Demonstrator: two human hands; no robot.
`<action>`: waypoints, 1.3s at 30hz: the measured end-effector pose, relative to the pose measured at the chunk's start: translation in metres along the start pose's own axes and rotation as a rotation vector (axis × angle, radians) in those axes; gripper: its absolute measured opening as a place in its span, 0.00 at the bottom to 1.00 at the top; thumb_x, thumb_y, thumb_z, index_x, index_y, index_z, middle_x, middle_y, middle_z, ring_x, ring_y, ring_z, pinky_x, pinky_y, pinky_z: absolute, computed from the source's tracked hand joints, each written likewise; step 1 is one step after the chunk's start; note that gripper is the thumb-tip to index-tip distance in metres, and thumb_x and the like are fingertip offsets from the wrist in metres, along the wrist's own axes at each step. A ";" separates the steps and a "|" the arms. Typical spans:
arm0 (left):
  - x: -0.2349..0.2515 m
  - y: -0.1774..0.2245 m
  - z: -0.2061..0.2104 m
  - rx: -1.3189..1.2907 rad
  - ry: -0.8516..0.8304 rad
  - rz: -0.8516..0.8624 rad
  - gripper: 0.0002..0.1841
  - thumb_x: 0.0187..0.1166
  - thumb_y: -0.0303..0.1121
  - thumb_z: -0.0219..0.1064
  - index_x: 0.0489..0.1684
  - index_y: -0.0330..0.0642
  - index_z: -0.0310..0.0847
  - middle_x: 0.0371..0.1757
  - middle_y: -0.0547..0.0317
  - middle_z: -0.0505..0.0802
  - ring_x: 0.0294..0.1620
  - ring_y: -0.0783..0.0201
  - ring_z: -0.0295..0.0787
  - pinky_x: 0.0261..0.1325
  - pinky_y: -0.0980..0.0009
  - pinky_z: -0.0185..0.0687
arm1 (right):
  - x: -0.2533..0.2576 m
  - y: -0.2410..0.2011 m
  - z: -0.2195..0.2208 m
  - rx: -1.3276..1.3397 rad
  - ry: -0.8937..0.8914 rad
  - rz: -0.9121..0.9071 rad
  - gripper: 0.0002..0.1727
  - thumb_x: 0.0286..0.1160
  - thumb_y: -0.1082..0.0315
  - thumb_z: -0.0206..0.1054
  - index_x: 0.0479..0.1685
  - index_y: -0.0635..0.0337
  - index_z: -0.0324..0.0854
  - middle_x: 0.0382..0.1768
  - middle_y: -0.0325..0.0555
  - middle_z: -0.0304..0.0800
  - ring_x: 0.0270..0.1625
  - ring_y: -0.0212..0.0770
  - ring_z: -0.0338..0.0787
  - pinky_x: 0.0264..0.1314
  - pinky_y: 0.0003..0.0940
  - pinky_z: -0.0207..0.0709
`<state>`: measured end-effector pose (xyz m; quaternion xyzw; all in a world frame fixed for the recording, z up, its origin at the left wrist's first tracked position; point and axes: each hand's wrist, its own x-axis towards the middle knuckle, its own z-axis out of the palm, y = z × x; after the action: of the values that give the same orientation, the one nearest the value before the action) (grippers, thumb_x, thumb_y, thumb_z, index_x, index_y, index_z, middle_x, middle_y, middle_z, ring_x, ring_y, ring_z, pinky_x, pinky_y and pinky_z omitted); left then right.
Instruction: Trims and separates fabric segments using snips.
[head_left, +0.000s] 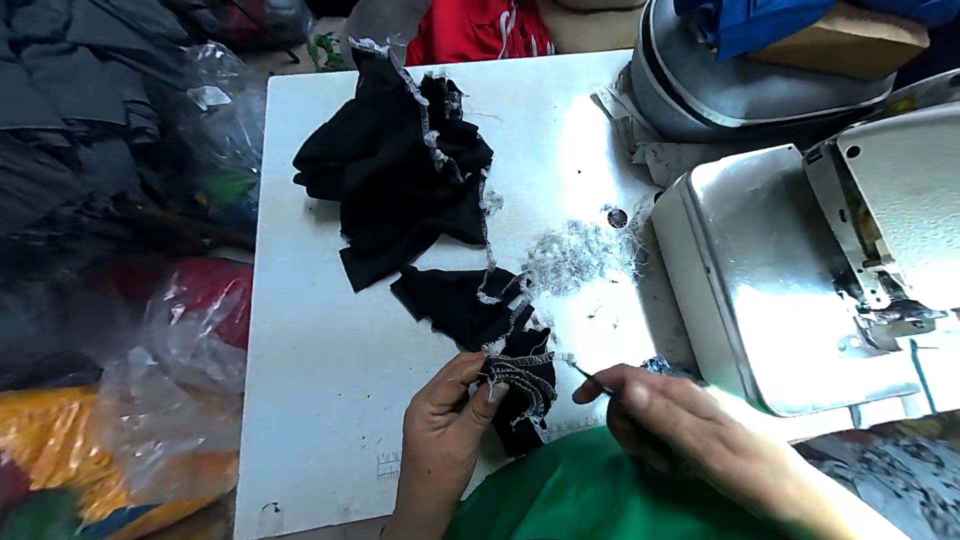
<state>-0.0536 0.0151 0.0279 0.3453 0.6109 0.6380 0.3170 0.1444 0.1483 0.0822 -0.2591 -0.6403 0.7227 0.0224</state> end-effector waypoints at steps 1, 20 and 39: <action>0.000 0.000 0.000 -0.005 0.000 0.004 0.10 0.77 0.51 0.69 0.47 0.69 0.94 0.47 0.86 0.95 0.49 0.86 0.90 0.55 0.86 0.85 | 0.002 0.003 0.002 0.003 -0.013 0.029 0.30 0.93 0.43 0.41 0.62 0.56 0.83 0.24 0.23 0.74 0.24 0.15 0.70 0.26 0.13 0.65; -0.003 -0.003 -0.003 0.006 -0.092 0.024 0.11 0.79 0.51 0.66 0.50 0.69 0.93 0.50 0.88 0.94 0.52 0.87 0.89 0.56 0.87 0.84 | 0.021 0.005 0.007 0.200 0.398 0.061 0.17 0.91 0.53 0.50 0.46 0.49 0.82 0.15 0.19 0.68 0.16 0.13 0.62 0.19 0.10 0.55; -0.012 -0.007 -0.017 0.058 -0.376 0.248 0.13 0.86 0.53 0.60 0.47 0.61 0.88 0.79 0.79 0.78 0.79 0.74 0.74 0.78 0.74 0.75 | 0.022 0.003 -0.008 -0.327 -0.208 -0.093 0.31 0.93 0.44 0.44 0.53 0.59 0.88 0.24 0.36 0.81 0.27 0.24 0.76 0.33 0.22 0.70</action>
<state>-0.0610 -0.0039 0.0200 0.5395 0.5122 0.5787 0.3343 0.1299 0.1631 0.0717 -0.1534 -0.7593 0.6303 -0.0527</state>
